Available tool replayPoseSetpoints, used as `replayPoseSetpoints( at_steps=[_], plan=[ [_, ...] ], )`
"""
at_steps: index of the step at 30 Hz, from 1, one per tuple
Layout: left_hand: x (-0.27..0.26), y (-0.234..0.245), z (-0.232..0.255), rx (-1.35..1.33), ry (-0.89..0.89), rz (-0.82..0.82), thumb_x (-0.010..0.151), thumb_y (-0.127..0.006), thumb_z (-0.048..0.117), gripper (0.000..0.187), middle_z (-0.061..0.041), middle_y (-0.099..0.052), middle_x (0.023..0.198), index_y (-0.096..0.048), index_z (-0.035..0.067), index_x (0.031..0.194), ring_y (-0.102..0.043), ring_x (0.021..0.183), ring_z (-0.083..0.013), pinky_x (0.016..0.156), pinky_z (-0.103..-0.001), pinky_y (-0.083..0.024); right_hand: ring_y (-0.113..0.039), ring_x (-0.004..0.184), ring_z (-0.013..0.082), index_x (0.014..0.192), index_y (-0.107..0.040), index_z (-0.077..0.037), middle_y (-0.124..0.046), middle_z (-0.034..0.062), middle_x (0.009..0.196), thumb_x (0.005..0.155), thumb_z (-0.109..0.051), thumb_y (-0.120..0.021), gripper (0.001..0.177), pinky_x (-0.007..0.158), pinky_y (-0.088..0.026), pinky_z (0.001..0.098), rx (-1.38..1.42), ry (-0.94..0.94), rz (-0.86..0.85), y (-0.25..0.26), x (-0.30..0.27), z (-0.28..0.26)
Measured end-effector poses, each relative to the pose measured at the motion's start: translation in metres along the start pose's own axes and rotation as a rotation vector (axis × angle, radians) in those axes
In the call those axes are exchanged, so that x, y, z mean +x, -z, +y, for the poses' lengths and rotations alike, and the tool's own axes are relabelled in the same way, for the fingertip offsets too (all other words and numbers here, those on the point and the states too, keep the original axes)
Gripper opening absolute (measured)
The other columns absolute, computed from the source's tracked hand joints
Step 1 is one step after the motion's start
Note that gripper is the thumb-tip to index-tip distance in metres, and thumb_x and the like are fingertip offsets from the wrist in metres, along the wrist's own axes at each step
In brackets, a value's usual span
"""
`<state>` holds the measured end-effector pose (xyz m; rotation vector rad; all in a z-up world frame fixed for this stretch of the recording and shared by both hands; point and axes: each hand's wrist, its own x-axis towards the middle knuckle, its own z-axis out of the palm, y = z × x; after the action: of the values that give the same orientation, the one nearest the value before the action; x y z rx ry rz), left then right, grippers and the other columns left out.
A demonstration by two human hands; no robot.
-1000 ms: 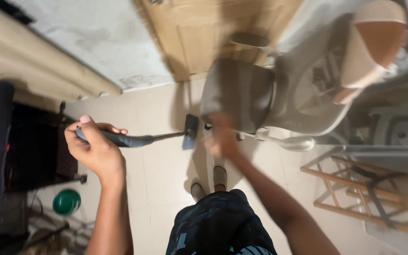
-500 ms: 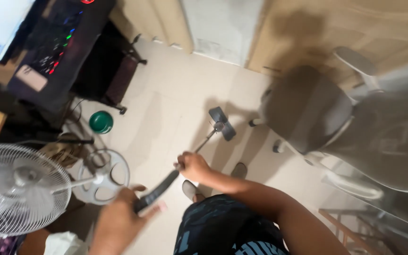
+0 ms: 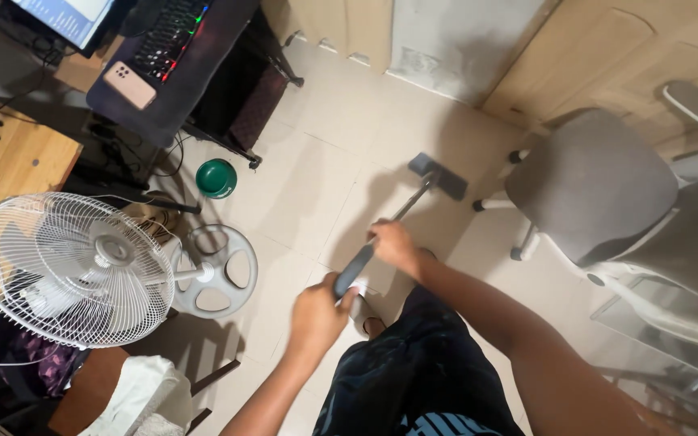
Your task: Mopping the floor around a desk and chair.
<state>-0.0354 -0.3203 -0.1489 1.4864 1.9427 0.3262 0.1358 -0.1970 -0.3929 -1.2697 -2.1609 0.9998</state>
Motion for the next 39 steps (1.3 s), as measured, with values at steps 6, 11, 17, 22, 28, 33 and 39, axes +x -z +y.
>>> replayPoseSetpoints(
  at_steps=[6,11,17,22,28,33,39],
  plan=[
    [0.050,-0.112,-0.039,-0.134,-0.026,-0.149,0.095,-0.067,0.032,0.038,-0.025,-0.069,0.073,-0.060,0.001,0.115,-0.071,0.070,-0.0452,0.065,-0.052,-0.057,-0.069,0.085,0.0348,0.085,-0.073,-0.008,-0.072,0.0139,0.087,0.069,-0.002,-0.066,0.018,0.080,-0.057,0.0429,-0.077,0.127,0.026,-0.005,0.013,0.117],
    [0.100,-0.150,-0.027,-0.073,-0.082,-0.274,0.092,-0.070,0.031,0.042,-0.027,-0.069,0.080,-0.058,0.000,0.117,-0.068,0.078,-0.0489,0.072,-0.056,-0.054,-0.068,0.097,0.0392,0.084,-0.082,-0.016,-0.073,0.0149,0.105,0.073,-0.012,-0.078,0.012,0.079,-0.055,0.0546,-0.364,-0.126,-0.024,0.012,0.038,0.156],
    [0.064,-0.004,0.052,-0.087,0.006,-0.275,0.092,-0.069,0.032,0.035,-0.026,-0.069,0.075,-0.062,0.002,0.107,-0.070,0.075,-0.0466,0.065,-0.053,-0.055,-0.070,0.091,0.0264,0.089,-0.078,-0.011,-0.073,0.0100,0.094,0.078,-0.011,-0.073,0.012,0.083,-0.056,0.0399,0.083,0.003,-0.222,0.063,0.059,0.045],
    [0.070,-0.008,0.072,-0.029,0.051,-0.309,0.090,-0.069,0.033,0.039,-0.024,-0.069,0.069,-0.058,0.003,0.113,-0.071,0.070,-0.0460,0.062,-0.052,-0.057,-0.066,0.086,0.0288,0.074,-0.067,-0.001,-0.066,0.0155,0.081,0.093,-0.016,-0.074,0.025,0.080,-0.053,0.0424,0.100,0.085,-0.261,0.086,0.073,0.036],
    [0.139,-0.058,0.096,-0.093,0.023,-0.334,0.094,-0.065,0.029,0.035,-0.024,-0.069,0.073,-0.058,0.001,0.112,-0.071,0.071,-0.0472,0.065,-0.051,-0.059,-0.064,0.081,0.0344,0.079,-0.070,-0.004,-0.064,0.0164,0.074,0.078,-0.015,-0.075,0.012,0.083,-0.051,0.0461,0.032,0.292,-0.252,0.122,0.123,0.103],
    [0.182,-0.074,0.085,-0.183,0.088,-0.173,0.091,-0.066,0.029,0.035,-0.027,-0.070,0.077,-0.063,0.002,0.113,-0.071,0.078,-0.0471,0.071,-0.052,-0.057,-0.066,0.090,0.0362,0.073,-0.068,-0.005,-0.067,0.0152,0.077,0.085,-0.015,-0.080,0.019,0.076,-0.053,0.0446,-0.125,0.269,0.004,0.105,0.165,0.132],
    [0.109,0.034,0.101,-0.133,0.234,-0.269,0.087,-0.071,0.033,0.032,-0.023,-0.072,0.076,-0.066,0.006,0.104,-0.071,0.080,-0.0444,0.072,-0.052,-0.056,-0.067,0.081,0.0236,0.092,-0.069,-0.005,-0.068,0.0104,0.091,0.091,-0.018,-0.063,0.015,0.069,-0.056,0.0342,0.882,-0.322,-0.464,0.052,0.123,0.074]
  ],
)
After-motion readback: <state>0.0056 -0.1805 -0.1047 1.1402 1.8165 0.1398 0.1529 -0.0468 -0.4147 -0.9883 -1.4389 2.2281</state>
